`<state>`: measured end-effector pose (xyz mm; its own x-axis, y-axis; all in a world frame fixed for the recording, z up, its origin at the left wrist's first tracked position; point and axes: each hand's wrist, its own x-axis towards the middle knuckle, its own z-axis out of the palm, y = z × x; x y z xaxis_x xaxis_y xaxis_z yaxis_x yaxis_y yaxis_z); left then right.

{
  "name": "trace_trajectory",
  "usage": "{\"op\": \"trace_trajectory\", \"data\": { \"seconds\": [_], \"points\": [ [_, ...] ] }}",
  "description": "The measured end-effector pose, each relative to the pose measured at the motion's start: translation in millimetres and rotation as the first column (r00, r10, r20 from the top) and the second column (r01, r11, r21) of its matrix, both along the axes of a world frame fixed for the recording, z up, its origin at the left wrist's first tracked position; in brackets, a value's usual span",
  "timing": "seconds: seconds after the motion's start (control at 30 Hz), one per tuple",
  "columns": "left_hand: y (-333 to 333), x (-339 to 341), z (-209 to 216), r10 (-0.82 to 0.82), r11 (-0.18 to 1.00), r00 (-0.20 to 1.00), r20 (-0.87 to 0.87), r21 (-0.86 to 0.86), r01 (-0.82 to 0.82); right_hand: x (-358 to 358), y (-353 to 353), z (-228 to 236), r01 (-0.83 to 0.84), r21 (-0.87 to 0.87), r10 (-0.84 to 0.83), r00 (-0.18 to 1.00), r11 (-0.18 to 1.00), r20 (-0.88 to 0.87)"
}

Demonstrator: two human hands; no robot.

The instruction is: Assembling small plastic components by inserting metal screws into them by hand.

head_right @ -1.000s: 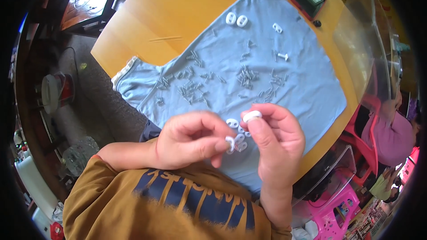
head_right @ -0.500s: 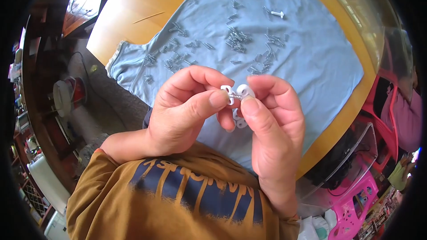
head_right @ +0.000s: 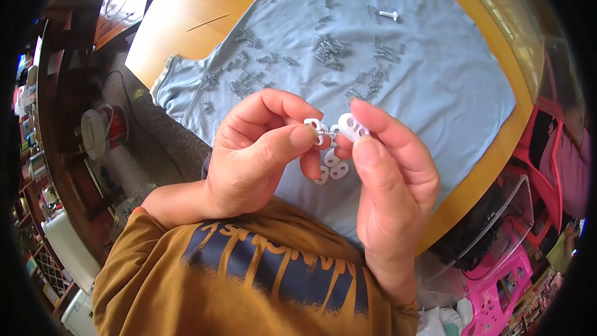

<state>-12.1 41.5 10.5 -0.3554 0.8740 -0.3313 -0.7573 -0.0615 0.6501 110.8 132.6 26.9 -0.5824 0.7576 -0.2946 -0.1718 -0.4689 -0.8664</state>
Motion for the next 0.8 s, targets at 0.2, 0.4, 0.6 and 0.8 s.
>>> {"op": "trace_trajectory", "data": {
  "seconds": [0.2,0.4,0.6,0.8],
  "points": [
    [1.4,2.7,1.5,-0.002,1.000,1.000,-0.024,-0.015,0.001,-3.5,-3.1,2.4,0.027,0.091,-0.030,0.999,0.995,0.028],
    [1.4,2.8,1.2,0.003,1.000,1.000,-0.001,-0.026,-0.003,-2.7,-5.9,2.1,-0.004,0.270,-0.019,0.996,0.963,0.082],
    [1.9,3.1,-0.5,0.018,1.000,1.000,-0.006,0.000,-0.018,-3.3,-8.9,0.9,-0.001,0.380,-0.037,0.995,0.925,0.095],
    [1.9,4.0,-1.4,0.012,1.000,1.000,0.021,0.007,-0.012,-2.1,-7.0,-5.9,-0.118,0.731,-0.075,0.971,0.672,0.226]
  ]
}}
